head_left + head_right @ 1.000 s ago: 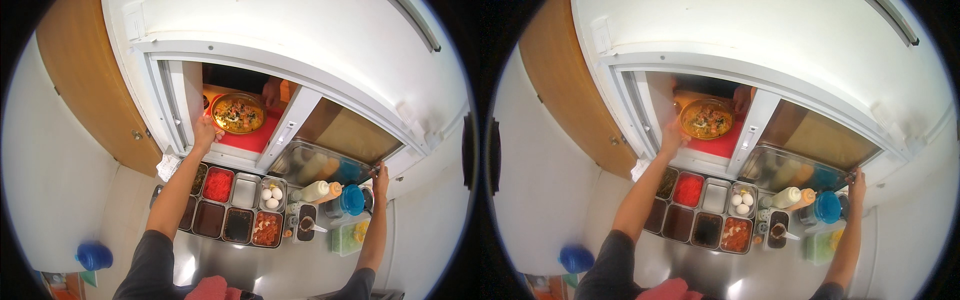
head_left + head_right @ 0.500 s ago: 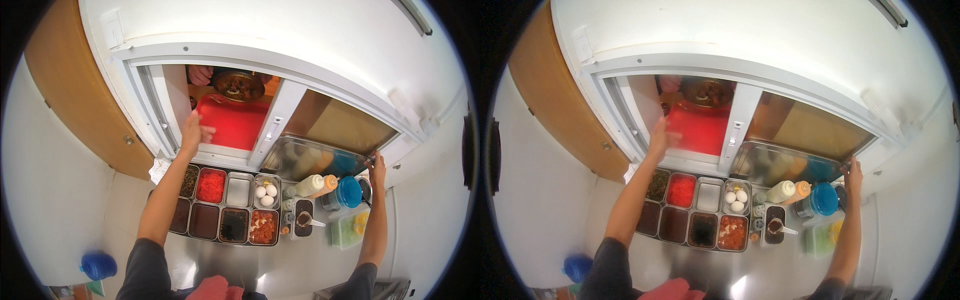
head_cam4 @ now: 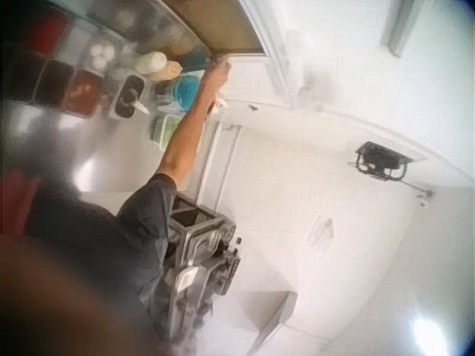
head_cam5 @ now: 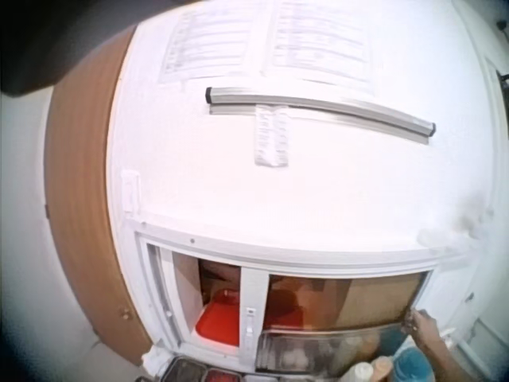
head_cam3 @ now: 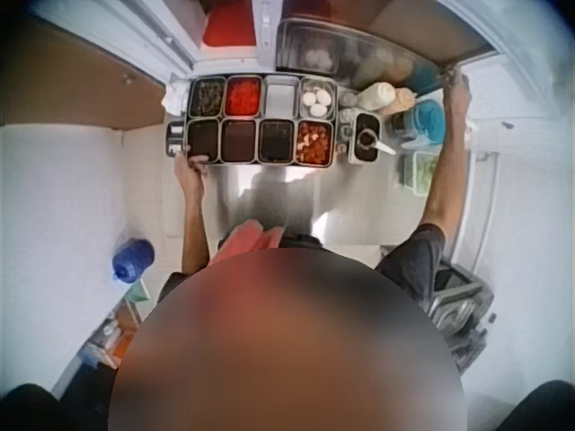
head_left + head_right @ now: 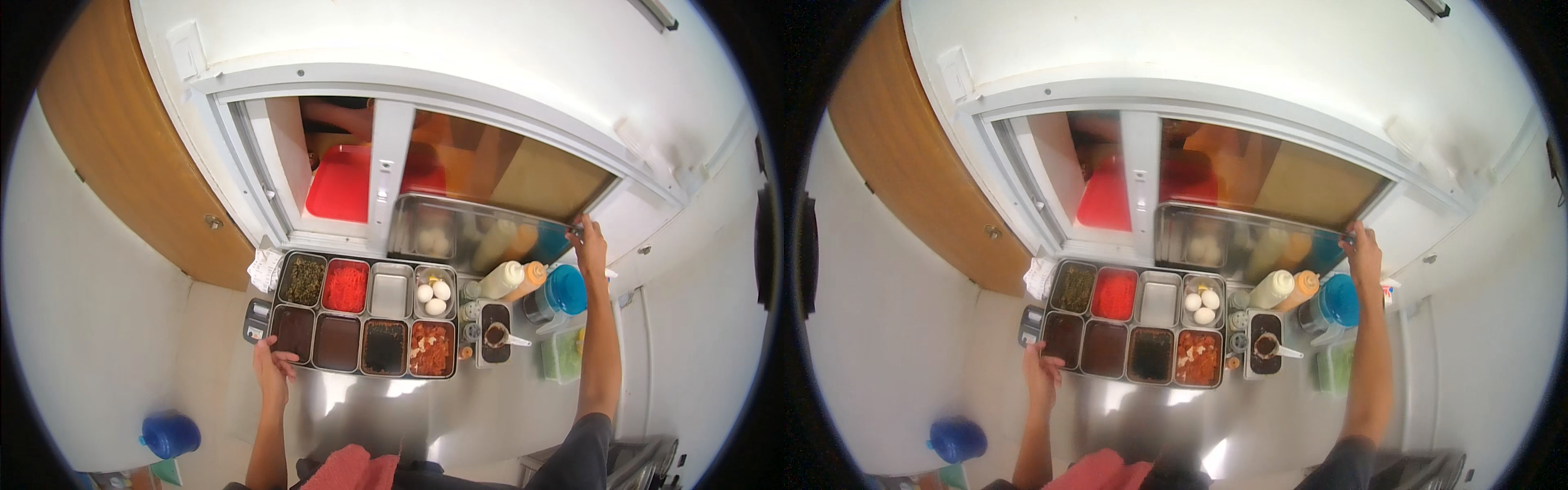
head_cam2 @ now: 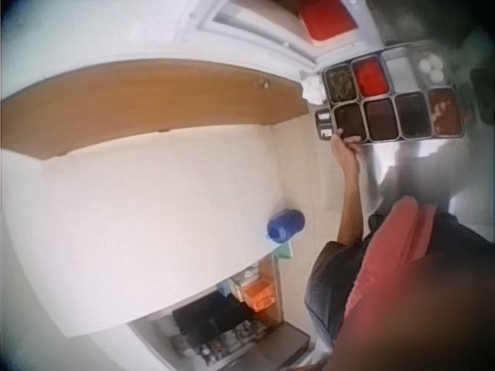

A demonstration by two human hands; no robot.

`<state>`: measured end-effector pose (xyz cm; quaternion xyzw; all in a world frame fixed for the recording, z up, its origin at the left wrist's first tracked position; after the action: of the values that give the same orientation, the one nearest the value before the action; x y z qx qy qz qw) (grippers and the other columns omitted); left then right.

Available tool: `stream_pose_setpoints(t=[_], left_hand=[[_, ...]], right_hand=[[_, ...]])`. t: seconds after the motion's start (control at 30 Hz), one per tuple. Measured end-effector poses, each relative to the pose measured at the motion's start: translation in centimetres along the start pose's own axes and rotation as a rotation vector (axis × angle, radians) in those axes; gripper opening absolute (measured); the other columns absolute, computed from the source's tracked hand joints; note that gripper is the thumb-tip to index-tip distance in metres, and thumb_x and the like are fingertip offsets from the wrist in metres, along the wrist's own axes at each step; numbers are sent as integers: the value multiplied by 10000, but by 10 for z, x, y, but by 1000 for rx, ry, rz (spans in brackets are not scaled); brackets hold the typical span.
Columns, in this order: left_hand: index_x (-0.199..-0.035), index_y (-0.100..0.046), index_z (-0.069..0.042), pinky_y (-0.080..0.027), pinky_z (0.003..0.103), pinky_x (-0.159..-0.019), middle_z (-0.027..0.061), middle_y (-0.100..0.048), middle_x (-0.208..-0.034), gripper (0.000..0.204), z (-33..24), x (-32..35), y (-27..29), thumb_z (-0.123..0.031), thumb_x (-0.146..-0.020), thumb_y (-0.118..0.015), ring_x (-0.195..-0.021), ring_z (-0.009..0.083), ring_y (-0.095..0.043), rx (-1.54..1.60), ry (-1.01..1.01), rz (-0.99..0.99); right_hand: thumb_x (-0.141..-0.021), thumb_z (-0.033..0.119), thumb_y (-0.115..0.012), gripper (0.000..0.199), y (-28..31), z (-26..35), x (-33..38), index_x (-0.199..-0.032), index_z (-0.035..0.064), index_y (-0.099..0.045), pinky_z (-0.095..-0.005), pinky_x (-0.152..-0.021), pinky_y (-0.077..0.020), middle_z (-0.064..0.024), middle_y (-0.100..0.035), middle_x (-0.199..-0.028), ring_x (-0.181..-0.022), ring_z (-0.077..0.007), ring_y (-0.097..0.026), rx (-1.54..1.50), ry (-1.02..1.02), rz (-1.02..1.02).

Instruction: The person assembles a bowl of ramen by placing a boiled egg and sliced sausage into a pot of noodles, then adds various toppings from a condiment station including kimchi, green onions, and sesame seeds. The person then hands the finished bowl through a service window.

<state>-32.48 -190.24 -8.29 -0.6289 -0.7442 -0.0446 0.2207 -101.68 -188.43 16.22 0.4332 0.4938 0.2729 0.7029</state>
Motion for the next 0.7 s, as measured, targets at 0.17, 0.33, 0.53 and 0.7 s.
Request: stream_pose_setpoints(t=[0.17,0.33,0.53,0.7], left_hand=[[-1271,-510,-43,-378,235,-391,113,-658,-724,554,13,36,48,-551,-1076,-401,-450,95,-502,-30,42,-134],[-1274,-514,-35,-370,234,-393,111,-655,-734,581,11,46,67,-568,-1066,-416,-453,92,-496,-13,-15,-152],[-1308,-517,-27,-341,230,-386,103,-650,-734,603,20,49,74,-569,-1057,-433,-440,91,-472,9,-46,-146],[-1329,-521,-27,-321,225,-378,106,-647,-741,619,17,51,66,-575,-1052,-438,-423,90,-451,-69,-40,-133]], right_hand=[[-864,157,-749,352,-13,43,1,-1149,185,-545,-502,-712,-537,-163,-624,-1002,-851,-411,-671,4,56,20],[-869,155,-734,355,-25,79,0,-1162,193,-539,-514,-682,-543,-177,-608,-987,-814,-425,-671,-7,126,3],[-876,190,-709,403,-47,113,-2,-1249,231,-559,-528,-706,-568,-224,-620,-1057,-822,-431,-685,13,93,10],[-870,174,-723,349,-55,156,1,-1166,195,-540,-512,-667,-568,-208,-576,-1021,-776,-441,-671,-56,122,-67]])
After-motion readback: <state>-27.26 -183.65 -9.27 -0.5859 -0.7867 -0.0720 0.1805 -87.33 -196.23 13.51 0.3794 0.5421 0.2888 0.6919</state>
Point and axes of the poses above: each hand's wrist, its own x-axis away from the middle knuckle, its own y-axis out of the back of the hand, z = x × y, the point moved 6 cm from there along -x, towards the middle knuckle
